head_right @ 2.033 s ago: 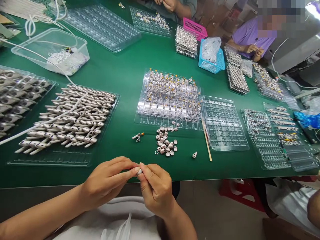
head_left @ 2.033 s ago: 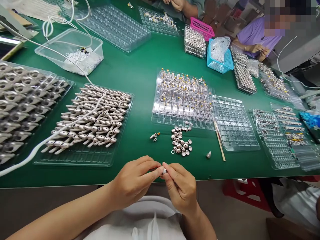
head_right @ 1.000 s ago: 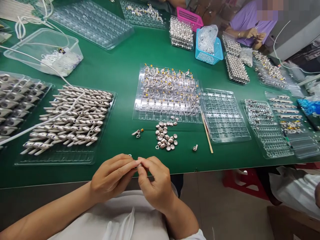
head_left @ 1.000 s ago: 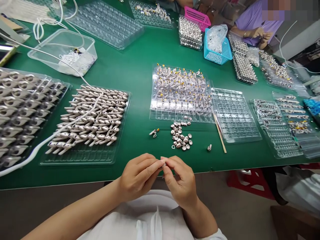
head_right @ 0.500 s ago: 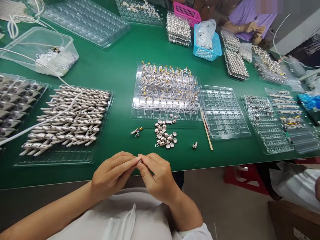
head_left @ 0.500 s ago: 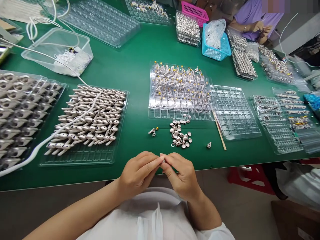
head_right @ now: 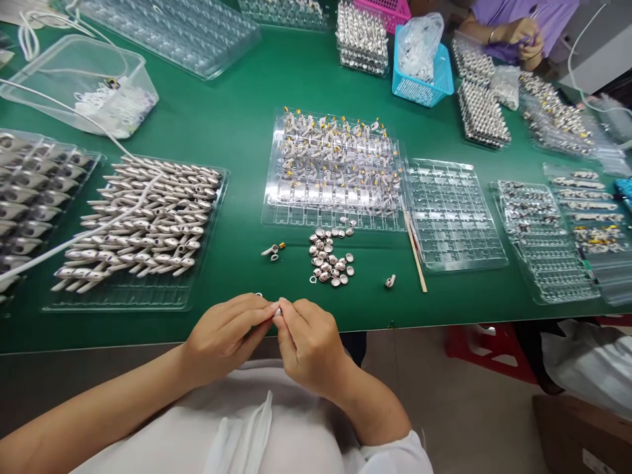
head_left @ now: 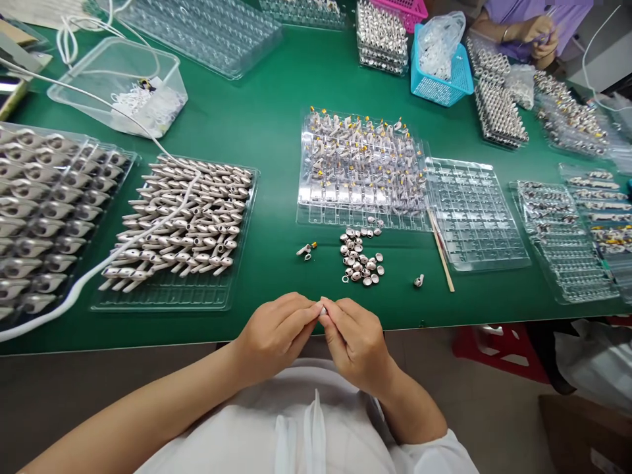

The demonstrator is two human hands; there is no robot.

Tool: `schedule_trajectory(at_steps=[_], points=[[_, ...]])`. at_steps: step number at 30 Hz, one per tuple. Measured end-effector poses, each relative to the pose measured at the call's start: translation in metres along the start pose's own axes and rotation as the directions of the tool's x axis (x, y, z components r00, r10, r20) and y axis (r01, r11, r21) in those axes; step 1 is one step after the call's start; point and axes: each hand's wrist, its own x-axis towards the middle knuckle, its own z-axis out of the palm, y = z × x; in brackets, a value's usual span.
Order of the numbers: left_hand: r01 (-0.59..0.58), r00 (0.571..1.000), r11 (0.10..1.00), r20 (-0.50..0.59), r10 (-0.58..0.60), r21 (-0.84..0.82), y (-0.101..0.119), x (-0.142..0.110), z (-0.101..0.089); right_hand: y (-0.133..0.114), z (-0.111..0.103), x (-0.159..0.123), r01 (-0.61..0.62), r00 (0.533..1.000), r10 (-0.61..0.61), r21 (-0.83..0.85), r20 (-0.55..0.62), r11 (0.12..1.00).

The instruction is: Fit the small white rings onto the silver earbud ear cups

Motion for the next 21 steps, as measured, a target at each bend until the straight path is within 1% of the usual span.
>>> schedule_trajectory(at_steps=[3,6,14,21], points=[[-0.013,0.999,1.000,0.030,0.013,0.009,0.001,0.000,0.002,0.000,0.002,-0.002,0.050,0.998,-0.053,-0.091,-0.034,0.995],[-0.017,0.999,0.999,0.044,0.016,0.030,0.004,0.000,0.003,0.000,0.003,-0.004,0.074,0.995,-0.083,-0.138,-0.061,0.988],[0.003,0.998,0.997,0.055,-0.008,0.080,0.011,0.003,0.005,-0.003,0.004,-0.006,0.090,0.992,-0.105,-0.198,-0.070,0.976],[-0.033,0.997,0.990,0.077,0.023,0.136,0.010,0.003,0.006,0.001,0.005,-0.007,0.096,0.993,-0.108,-0.222,-0.043,0.970]])
